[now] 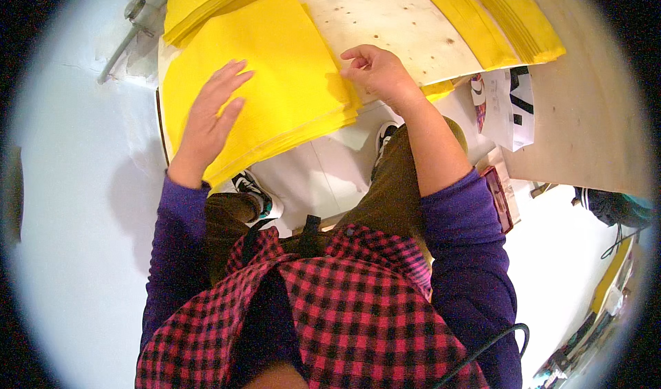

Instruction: The person folds multiple yellow fabric sheets on a wooden table, aligning edges and pressing folds flat. They stack the folded pieces and occasionally wipe the surface with a cloth. The person handles the fabric by hand without using tools.

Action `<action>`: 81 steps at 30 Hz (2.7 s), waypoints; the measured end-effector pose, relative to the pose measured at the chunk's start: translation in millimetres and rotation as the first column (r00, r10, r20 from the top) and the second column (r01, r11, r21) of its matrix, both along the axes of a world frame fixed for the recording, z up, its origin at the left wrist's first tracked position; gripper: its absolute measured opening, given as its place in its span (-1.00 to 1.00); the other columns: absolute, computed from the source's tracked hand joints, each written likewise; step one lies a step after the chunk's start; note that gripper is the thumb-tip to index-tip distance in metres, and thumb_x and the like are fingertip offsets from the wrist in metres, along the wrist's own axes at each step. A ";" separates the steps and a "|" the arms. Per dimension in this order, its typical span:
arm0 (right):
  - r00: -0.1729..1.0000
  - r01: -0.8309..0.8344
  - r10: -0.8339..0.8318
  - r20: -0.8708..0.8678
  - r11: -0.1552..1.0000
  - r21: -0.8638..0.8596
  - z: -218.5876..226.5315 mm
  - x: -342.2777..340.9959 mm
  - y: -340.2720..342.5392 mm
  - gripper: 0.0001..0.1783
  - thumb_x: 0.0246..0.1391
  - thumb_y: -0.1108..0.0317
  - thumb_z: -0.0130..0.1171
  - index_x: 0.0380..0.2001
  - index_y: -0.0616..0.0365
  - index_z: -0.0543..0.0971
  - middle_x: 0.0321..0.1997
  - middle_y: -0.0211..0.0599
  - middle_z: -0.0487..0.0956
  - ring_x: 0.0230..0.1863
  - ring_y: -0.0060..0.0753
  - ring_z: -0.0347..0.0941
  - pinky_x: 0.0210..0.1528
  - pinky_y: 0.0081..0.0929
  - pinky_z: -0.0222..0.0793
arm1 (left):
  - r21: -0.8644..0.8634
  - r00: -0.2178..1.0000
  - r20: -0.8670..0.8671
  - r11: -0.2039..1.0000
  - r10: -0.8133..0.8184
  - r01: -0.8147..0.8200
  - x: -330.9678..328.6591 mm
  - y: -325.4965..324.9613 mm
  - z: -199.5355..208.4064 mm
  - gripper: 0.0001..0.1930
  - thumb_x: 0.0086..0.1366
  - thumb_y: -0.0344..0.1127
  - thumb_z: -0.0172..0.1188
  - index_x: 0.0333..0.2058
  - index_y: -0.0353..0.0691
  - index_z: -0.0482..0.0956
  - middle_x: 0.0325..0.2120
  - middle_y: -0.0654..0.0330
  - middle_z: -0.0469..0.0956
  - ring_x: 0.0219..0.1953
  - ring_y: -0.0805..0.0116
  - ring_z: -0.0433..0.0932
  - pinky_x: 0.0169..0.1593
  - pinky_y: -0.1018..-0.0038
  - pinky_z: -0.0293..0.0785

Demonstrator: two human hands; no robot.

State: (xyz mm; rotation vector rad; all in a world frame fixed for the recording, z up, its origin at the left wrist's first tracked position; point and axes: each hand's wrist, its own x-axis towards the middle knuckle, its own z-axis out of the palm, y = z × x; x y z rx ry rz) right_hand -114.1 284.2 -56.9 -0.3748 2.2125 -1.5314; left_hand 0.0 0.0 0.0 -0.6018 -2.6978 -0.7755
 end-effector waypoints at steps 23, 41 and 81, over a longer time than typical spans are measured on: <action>0.937 -0.213 0.190 0.294 0.976 0.048 0.9 7.6 8.8 -0.72 -0.08 0.32 0.31 -0.42 0.24 0.45 -0.66 -0.34 0.47 -0.73 -0.54 0.39 -0.73 -0.58 0.30 | -0.059 0.995 0.099 0.998 0.003 0.003 -25.5 40.1 -65.2 -0.36 0.12 0.02 0.24 0.12 -0.19 0.39 0.20 0.03 0.29 0.26 0.03 0.21 0.29 0.24 0.11; 0.980 -0.094 0.124 -0.155 0.978 0.183 -4.7 4.5 -7.0 -0.66 -0.18 0.40 0.34 -0.32 0.23 0.46 -0.57 -0.34 0.48 -0.53 -0.48 0.42 -0.48 -0.48 0.37 | -0.010 0.996 0.085 1.000 -0.013 0.014 -26.0 41.5 -64.8 -0.29 -0.02 0.00 0.35 0.09 -0.23 0.41 0.16 0.00 0.33 0.23 0.00 0.23 0.28 0.20 0.11; 0.904 -0.265 0.305 -0.298 0.950 0.167 1.4 -0.8 9.8 -0.68 -0.24 0.45 0.34 -0.30 0.20 0.56 -0.40 -0.31 0.52 -0.37 -0.42 0.42 -0.27 -0.52 0.37 | 0.044 0.997 0.053 0.998 -0.049 0.047 -27.6 37.8 -68.8 -0.52 0.24 -0.15 0.01 0.04 -0.36 0.42 0.10 -0.10 0.36 0.20 -0.04 0.26 0.26 0.21 0.13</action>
